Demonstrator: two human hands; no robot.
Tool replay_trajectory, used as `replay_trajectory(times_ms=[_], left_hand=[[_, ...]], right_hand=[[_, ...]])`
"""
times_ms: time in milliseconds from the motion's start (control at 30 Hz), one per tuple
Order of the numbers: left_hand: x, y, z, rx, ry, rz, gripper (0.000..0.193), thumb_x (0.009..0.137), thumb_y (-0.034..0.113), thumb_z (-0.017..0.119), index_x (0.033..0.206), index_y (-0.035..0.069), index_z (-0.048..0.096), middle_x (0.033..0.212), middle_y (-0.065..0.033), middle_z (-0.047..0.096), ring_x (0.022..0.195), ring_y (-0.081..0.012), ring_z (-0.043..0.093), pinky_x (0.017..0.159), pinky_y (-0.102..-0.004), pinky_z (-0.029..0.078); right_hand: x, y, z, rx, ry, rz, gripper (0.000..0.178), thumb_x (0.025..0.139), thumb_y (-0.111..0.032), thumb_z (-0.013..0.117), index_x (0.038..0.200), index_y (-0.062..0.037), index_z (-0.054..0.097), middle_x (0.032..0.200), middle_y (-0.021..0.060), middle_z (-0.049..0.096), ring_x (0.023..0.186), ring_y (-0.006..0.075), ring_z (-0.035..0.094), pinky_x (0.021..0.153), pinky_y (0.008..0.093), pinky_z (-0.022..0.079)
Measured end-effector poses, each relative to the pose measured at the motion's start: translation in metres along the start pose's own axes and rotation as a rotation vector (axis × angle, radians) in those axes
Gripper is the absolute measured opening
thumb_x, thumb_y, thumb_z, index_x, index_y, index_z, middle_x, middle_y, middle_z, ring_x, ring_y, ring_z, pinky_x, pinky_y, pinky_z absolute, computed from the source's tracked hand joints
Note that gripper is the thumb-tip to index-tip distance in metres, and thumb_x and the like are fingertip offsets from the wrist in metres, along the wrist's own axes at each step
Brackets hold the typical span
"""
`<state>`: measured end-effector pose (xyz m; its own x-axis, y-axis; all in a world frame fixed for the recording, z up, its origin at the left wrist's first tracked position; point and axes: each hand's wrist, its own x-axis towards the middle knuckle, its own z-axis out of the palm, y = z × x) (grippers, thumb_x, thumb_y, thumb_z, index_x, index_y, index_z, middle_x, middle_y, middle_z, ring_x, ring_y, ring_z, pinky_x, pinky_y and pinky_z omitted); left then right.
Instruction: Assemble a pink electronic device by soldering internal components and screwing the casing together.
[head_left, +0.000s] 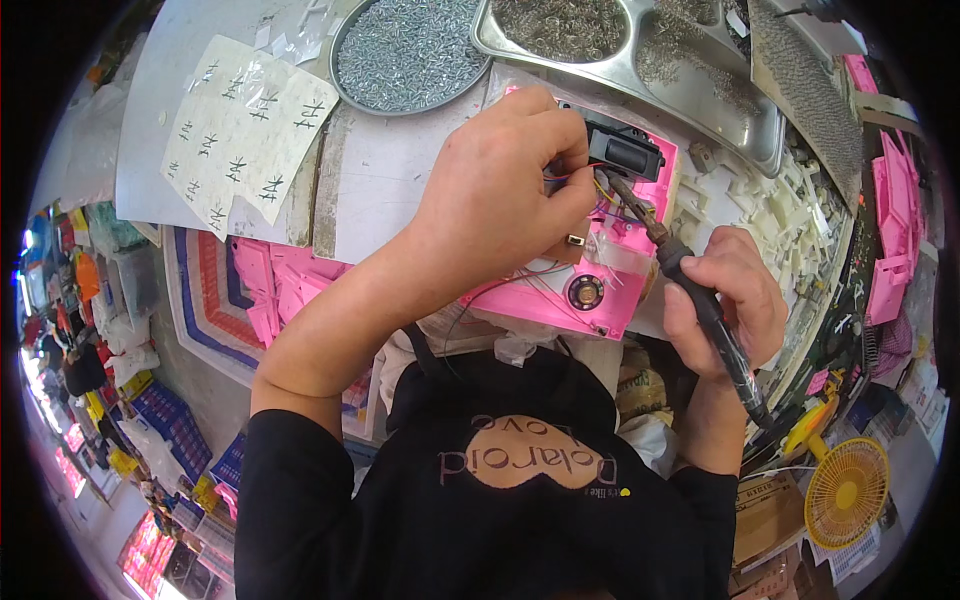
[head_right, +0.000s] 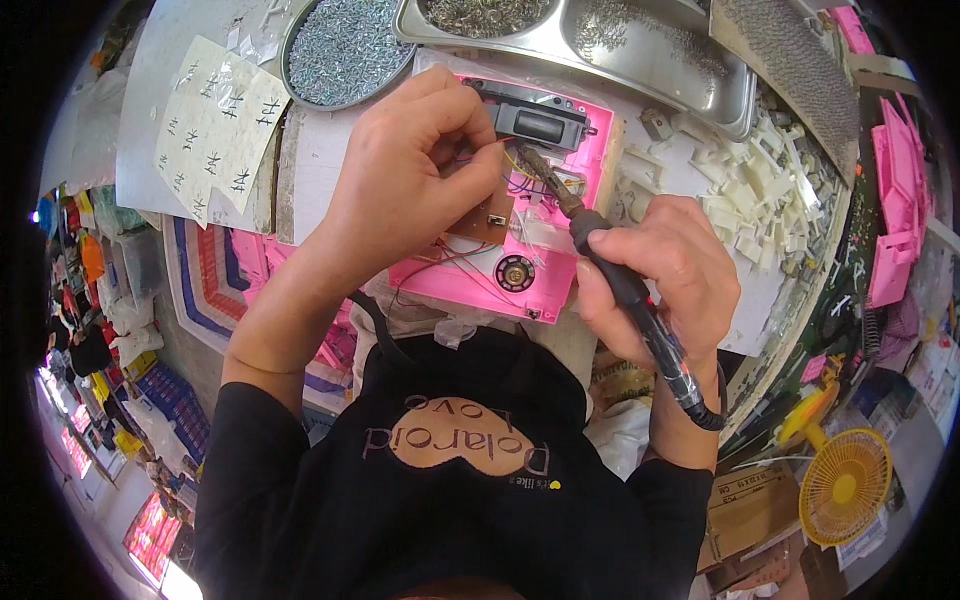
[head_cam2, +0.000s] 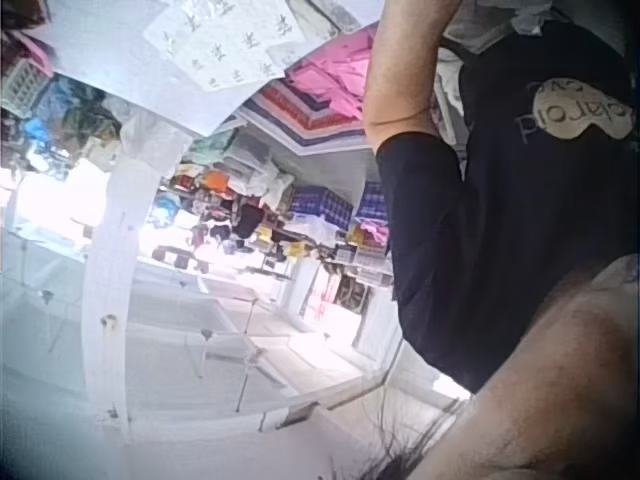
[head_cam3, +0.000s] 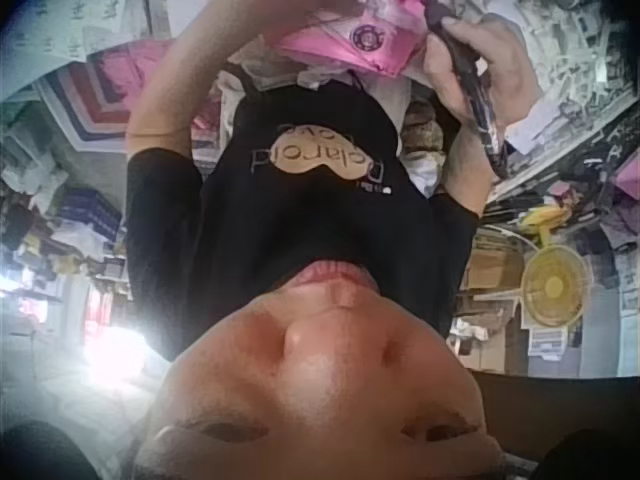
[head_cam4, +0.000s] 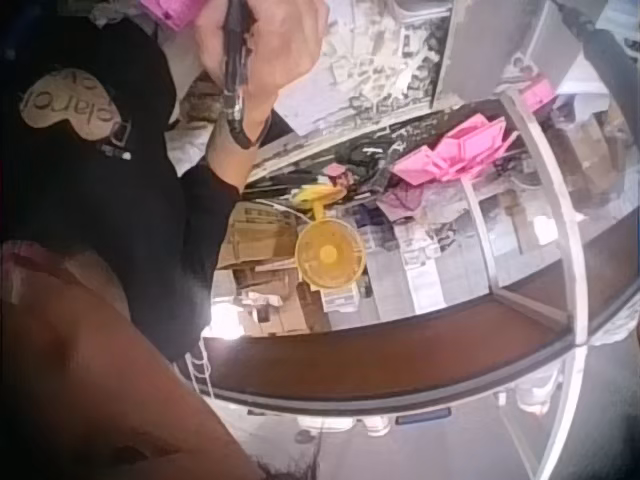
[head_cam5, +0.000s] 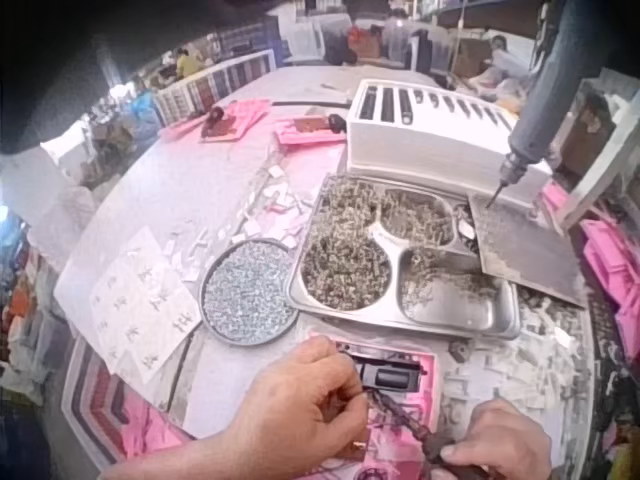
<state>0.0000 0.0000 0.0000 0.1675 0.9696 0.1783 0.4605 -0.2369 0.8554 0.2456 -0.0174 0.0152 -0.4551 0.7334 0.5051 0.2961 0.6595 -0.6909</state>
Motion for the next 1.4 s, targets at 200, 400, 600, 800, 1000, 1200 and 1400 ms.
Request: replay_trajectory(times_ms=[200, 400, 600, 800, 1000, 1200, 1400], left_hand=[[-0.001, 0.001, 0.002, 0.071, 0.033, 0.03, 0.013, 0.078, 0.002, 0.074, 0.077, 0.0, 0.061, 0.077, -0.0047, 0.051, 0.06, -0.0122, 0.049, 0.053, -0.0286, 0.04], [-0.001, 0.0, 0.006, 0.123, 0.063, 0.058, 0.013, 0.077, 0.002, 0.074, 0.076, 0.001, 0.06, 0.076, -0.0062, 0.051, 0.061, -0.0162, 0.052, 0.055, -0.0308, 0.043], [-0.001, 0.0, 0.007, 0.128, 0.074, 0.07, 0.013, 0.077, 0.002, 0.074, 0.076, 0.001, 0.061, 0.076, -0.0067, 0.051, 0.061, -0.0173, 0.053, 0.055, -0.0313, 0.044], [-0.001, 0.0, 0.008, 0.115, 0.077, 0.067, 0.013, 0.078, 0.002, 0.073, 0.076, 0.001, 0.061, 0.076, -0.0066, 0.051, 0.06, -0.0166, 0.052, 0.055, -0.0309, 0.043], [-0.002, 0.001, 0.007, 0.103, 0.072, 0.057, 0.011, 0.079, 0.002, 0.073, 0.077, 0.0, 0.062, 0.076, -0.0057, 0.051, 0.06, -0.0143, 0.05, 0.055, -0.0298, 0.042], [-0.002, 0.0, 0.007, 0.107, 0.07, 0.063, 0.012, 0.079, 0.004, 0.073, 0.077, 0.001, 0.062, 0.078, -0.0076, 0.054, 0.064, -0.0197, 0.053, 0.058, -0.0336, 0.044], [-0.003, 0.0, 0.004, 0.106, 0.044, 0.048, 0.012, 0.078, 0.006, 0.073, 0.078, 0.003, 0.062, 0.079, -0.0099, 0.056, 0.069, -0.026, 0.057, 0.061, -0.0379, 0.047]], right_hand=[[-0.005, 0.0, 0.002, 0.052, 0.066, 0.094, 0.029, 0.076, -0.002, 0.08, 0.102, -0.0016, 0.067, 0.075, 0.009, 0.064, 0.063, 0.0224, 0.055, 0.06, 0.0345, 0.044], [-0.006, -0.004, 0.002, 0.085, 0.08, 0.169, 0.027, 0.077, -0.003, 0.081, 0.1, -0.001, 0.068, 0.075, 0.0095, 0.064, 0.063, 0.021, 0.055, 0.06, 0.0322, 0.043], [-0.015, -0.008, -0.008, 0.097, 0.086, 0.125, 0.028, 0.079, -0.004, 0.08, 0.103, 0.0004, 0.066, 0.074, 0.0095, 0.061, 0.063, 0.0217, 0.053, 0.06, 0.0325, 0.042], [-0.025, -0.015, -0.019, 0.082, 0.121, 0.1, 0.03, 0.079, -0.003, 0.079, 0.105, 0.0007, 0.064, 0.074, 0.0101, 0.059, 0.064, 0.0233, 0.051, 0.063, 0.0357, 0.042], [-0.033, -0.019, -0.024, 0.068, 0.157, 0.125, 0.03, 0.079, -0.003, 0.078, 0.104, 0.0016, 0.063, 0.073, 0.0108, 0.059, 0.064, 0.0234, 0.051, 0.065, 0.0358, 0.042], [-0.035, -0.019, -0.024, 0.058, 0.168, 0.114, 0.03, 0.079, -0.002, 0.078, 0.105, 0.0016, 0.063, 0.072, 0.0108, 0.059, 0.063, 0.0231, 0.051, 0.065, 0.0357, 0.043], [-0.035, -0.018, -0.023, 0.05, 0.162, 0.111, 0.029, 0.081, -0.003, 0.078, 0.105, 0.0016, 0.063, 0.072, 0.0109, 0.059, 0.063, 0.0232, 0.051, 0.065, 0.0357, 0.043]])
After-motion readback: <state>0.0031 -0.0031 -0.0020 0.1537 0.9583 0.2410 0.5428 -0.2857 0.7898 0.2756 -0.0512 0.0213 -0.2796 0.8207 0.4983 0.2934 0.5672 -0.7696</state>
